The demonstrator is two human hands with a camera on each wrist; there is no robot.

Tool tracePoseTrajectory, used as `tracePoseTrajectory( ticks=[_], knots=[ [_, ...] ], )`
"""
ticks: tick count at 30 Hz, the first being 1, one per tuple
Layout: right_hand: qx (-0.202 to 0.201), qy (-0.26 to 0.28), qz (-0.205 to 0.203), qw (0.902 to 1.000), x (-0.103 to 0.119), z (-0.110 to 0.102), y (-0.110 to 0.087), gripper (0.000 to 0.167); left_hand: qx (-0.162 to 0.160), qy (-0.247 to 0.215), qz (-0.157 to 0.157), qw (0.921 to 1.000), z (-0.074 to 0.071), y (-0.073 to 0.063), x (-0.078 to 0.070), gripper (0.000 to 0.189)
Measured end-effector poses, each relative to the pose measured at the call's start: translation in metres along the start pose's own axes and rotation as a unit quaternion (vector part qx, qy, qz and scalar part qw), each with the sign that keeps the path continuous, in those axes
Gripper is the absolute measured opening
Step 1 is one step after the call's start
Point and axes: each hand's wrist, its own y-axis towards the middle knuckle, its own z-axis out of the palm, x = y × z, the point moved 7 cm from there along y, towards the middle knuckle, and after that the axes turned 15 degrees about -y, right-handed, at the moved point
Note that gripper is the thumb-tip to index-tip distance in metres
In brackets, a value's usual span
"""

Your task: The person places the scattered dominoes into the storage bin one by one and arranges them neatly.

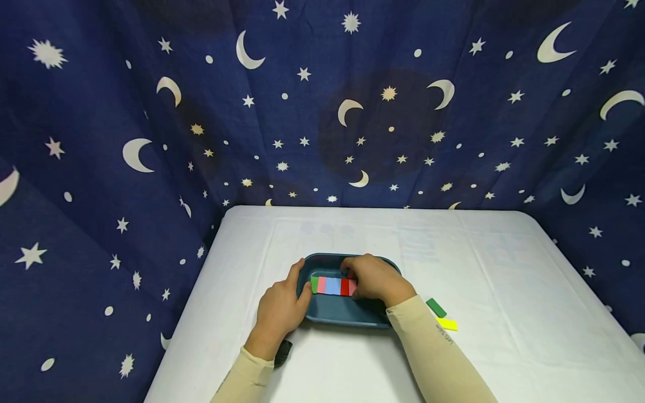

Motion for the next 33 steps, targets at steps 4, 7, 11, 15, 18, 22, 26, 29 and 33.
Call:
tracePoseTrajectory(
  ticks=[4,7,11,15,18,22,26,29,33],
  knots=[
    [-0.004,-0.004,0.001,1.0000,-0.001,0.001,0.001,0.056,-0.001,0.000,0.005,1.0000,-0.001,0.000,0.000,0.061],
    [-0.006,-0.007,0.000,1.0000,-0.002,0.003,0.001,0.057,-0.002,-0.001,0.008,1.0000,-0.001,0.000,-0.001,0.061],
    [-0.008,-0.009,-0.002,0.9999,-0.002,0.003,0.002,0.056,-0.005,0.000,0.009,1.0000,-0.002,0.000,-0.002,0.061],
    [-0.010,-0.009,-0.003,0.9999,-0.002,0.002,0.002,0.056,-0.007,0.000,0.009,0.9999,-0.002,0.000,-0.002,0.061],
    [-0.010,-0.006,-0.006,0.9999,-0.002,0.003,0.002,0.055,-0.008,0.001,0.009,0.9999,-0.002,0.000,-0.002,0.060],
    [-0.007,0.005,-0.007,0.9999,-0.003,0.002,0.000,0.054,-0.008,0.005,0.012,0.9999,-0.001,0.000,-0.003,0.060],
    [-0.005,0.014,-0.006,0.9999,-0.004,0.000,-0.003,0.053,-0.011,0.006,0.016,0.9998,0.000,0.001,-0.005,0.060],
    [-0.005,0.015,-0.003,0.9999,-0.005,-0.005,-0.007,0.051,-0.006,0.002,0.013,0.9999,0.000,0.000,-0.005,0.060],
    [-0.017,0.013,-0.003,0.9998,-0.004,-0.018,-0.017,0.049,0.003,-0.004,0.002,1.0000,-0.001,-0.001,-0.003,0.061]
  ],
)
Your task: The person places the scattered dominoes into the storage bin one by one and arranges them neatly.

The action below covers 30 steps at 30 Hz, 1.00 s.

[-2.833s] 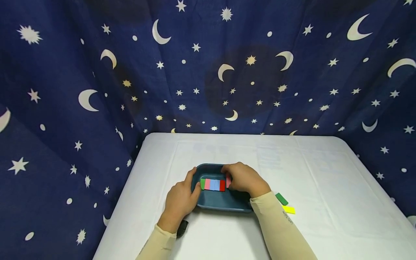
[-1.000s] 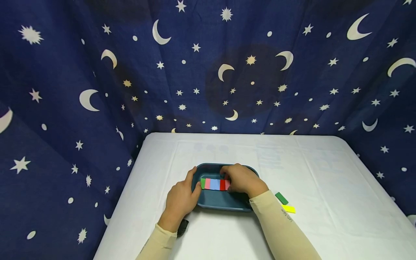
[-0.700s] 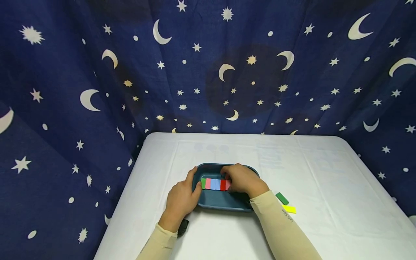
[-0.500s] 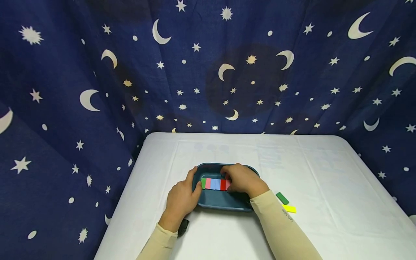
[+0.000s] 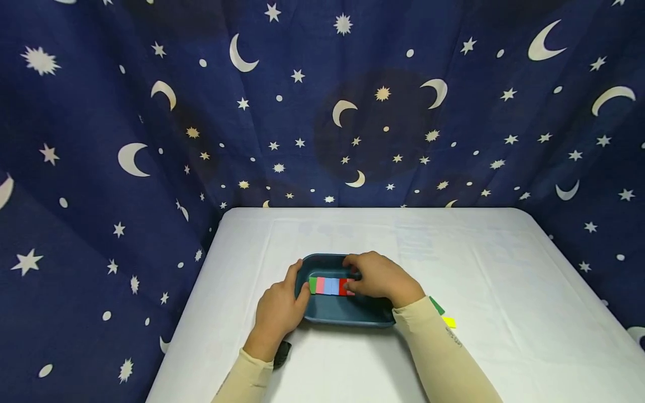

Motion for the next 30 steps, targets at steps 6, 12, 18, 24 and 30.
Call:
tracePoseTrajectory(
  ticks=[6,12,18,24,30],
  knots=[
    [-0.050,-0.014,-0.013,0.9986,0.000,-0.024,-0.025,0.052,0.001,-0.003,-0.006,1.0000,-0.001,-0.002,0.002,0.061],
    [-0.118,-0.033,-0.022,0.9922,-0.004,-0.044,-0.061,0.053,0.002,-0.003,-0.001,1.0000,0.001,-0.001,0.001,0.061],
    [-0.184,-0.047,-0.018,0.9817,-0.014,-0.053,-0.090,0.050,0.002,-0.005,0.001,1.0000,0.000,-0.001,0.001,0.061],
    [-0.262,-0.053,-0.017,0.9634,-0.028,-0.052,-0.116,0.046,-0.001,-0.002,0.002,1.0000,0.002,-0.001,0.000,0.060],
    [-0.309,-0.033,-0.016,0.9503,-0.047,-0.044,-0.138,0.053,-0.002,-0.003,-0.001,1.0000,0.002,-0.001,0.000,0.060]
  ],
)
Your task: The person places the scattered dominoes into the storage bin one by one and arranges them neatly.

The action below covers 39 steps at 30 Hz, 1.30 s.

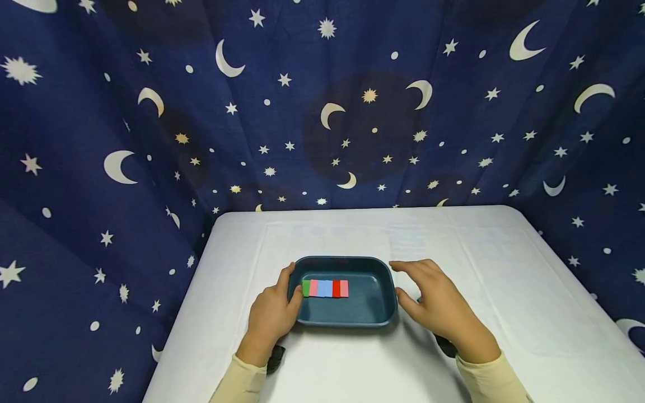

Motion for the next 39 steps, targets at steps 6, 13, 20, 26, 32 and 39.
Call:
tracePoseTrajectory(
  ticks=[6,13,20,26,32,39],
  knots=[
    [0.007,0.002,0.018,0.9998,-0.018,0.009,-0.025,0.060,-0.004,-0.002,0.009,0.9999,-0.001,-0.001,0.000,0.059],
    [0.039,0.001,0.051,0.9979,-0.038,0.022,-0.042,0.062,-0.008,0.001,0.006,1.0000,-0.004,0.000,0.000,0.059],
    [0.092,0.009,0.088,0.9918,-0.056,0.037,-0.055,0.064,-0.001,-0.003,0.001,1.0000,-0.002,-0.001,0.001,0.059],
    [0.118,0.009,0.102,0.9878,-0.065,0.044,-0.062,0.069,-0.003,-0.002,0.009,1.0000,-0.003,0.000,-0.001,0.059],
    [0.149,0.001,0.121,0.9813,-0.074,0.045,-0.063,0.070,-0.001,-0.004,0.005,1.0000,-0.005,0.003,-0.002,0.059],
    [0.168,0.002,0.136,0.9764,-0.079,0.051,-0.071,0.071,0.000,-0.005,0.002,1.0000,-0.003,0.000,-0.001,0.059]
  ],
)
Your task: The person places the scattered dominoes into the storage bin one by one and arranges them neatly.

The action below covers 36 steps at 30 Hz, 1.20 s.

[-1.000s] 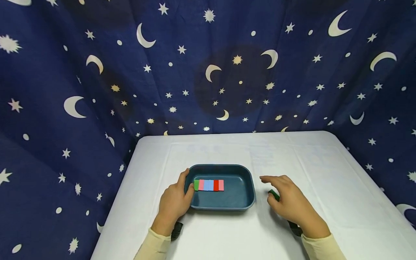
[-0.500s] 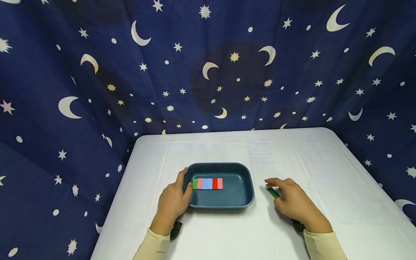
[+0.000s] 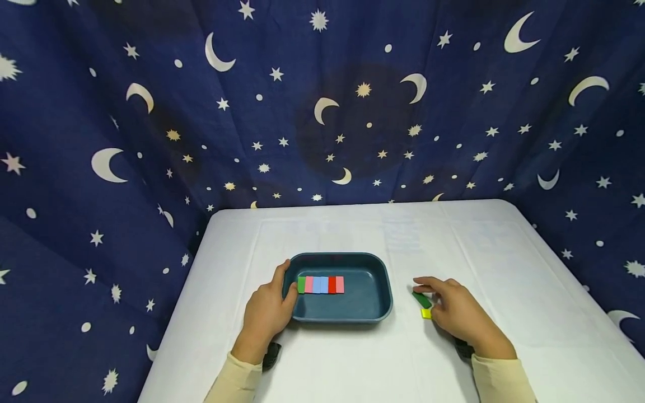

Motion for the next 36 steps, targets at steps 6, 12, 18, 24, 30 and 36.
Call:
tracePoseTrajectory(
  ticks=[6,12,18,24,30,36],
  knots=[
    [-0.002,-0.002,0.011,0.9999,-0.0015,0.0013,-0.0035,0.067,0.004,0.000,-0.002,1.0000,0.0044,-0.0026,0.0022,0.059],
    [0.002,0.000,0.022,0.9998,-0.0028,0.0024,-0.0051,0.065,0.000,0.002,-0.001,1.0000,0.0056,-0.0031,0.0019,0.059],
    [0.012,0.002,0.031,0.9994,-0.0052,0.0021,-0.0054,0.064,-0.003,0.002,0.005,1.0000,0.0061,-0.0025,0.0005,0.059],
    [0.013,0.006,0.033,0.9994,-0.0063,0.0023,-0.0056,0.064,-0.005,0.004,0.006,1.0000,0.0060,-0.0021,-0.0003,0.059],
    [0.000,0.011,0.020,0.9997,-0.0045,0.0022,-0.0058,0.064,-0.007,0.000,0.006,1.0000,0.0043,-0.0020,-0.0014,0.059],
    [-0.012,0.012,0.008,0.9998,-0.0025,0.0037,-0.0043,0.064,-0.003,-0.001,-0.006,1.0000,0.0040,-0.0018,0.0003,0.060]
  ],
)
